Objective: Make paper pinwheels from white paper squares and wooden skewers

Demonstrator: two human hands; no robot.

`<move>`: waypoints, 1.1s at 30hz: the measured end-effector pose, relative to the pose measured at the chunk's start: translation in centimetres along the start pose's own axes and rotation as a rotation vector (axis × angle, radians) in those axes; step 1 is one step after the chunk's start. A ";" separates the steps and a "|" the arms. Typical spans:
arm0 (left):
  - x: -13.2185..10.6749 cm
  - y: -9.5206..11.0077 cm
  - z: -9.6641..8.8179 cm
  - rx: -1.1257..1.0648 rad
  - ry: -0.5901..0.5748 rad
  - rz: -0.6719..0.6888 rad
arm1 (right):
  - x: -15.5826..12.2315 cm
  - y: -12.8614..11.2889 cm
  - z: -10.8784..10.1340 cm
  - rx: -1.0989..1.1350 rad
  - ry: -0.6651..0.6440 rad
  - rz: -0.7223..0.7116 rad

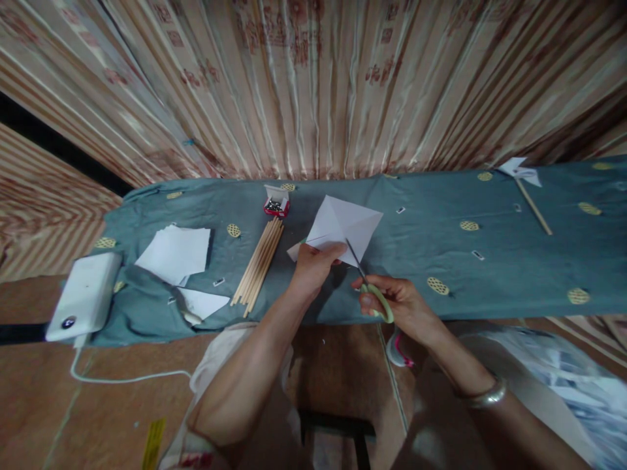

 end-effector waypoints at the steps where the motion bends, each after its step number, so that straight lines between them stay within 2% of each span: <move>1: 0.0 0.0 0.0 0.002 -0.001 0.000 | 0.0 0.0 0.0 0.001 0.000 0.000; 27: 0.0 0.0 0.4 0.025 -0.053 0.003 | 0.0 0.1 -0.1 0.059 0.013 0.013; 33: 0.1 0.0 0.3 0.022 -0.033 -0.004 | 0.0 -0.1 0.0 0.051 0.013 0.014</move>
Point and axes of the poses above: each hand's wrist, its own x-axis towards the middle knuckle, its own z-axis out of the palm, y = z × x, the point moved 7 cm from there along x, towards the middle knuckle, and after that the axes turned 2 degrees about z, right-handed, at the moved point
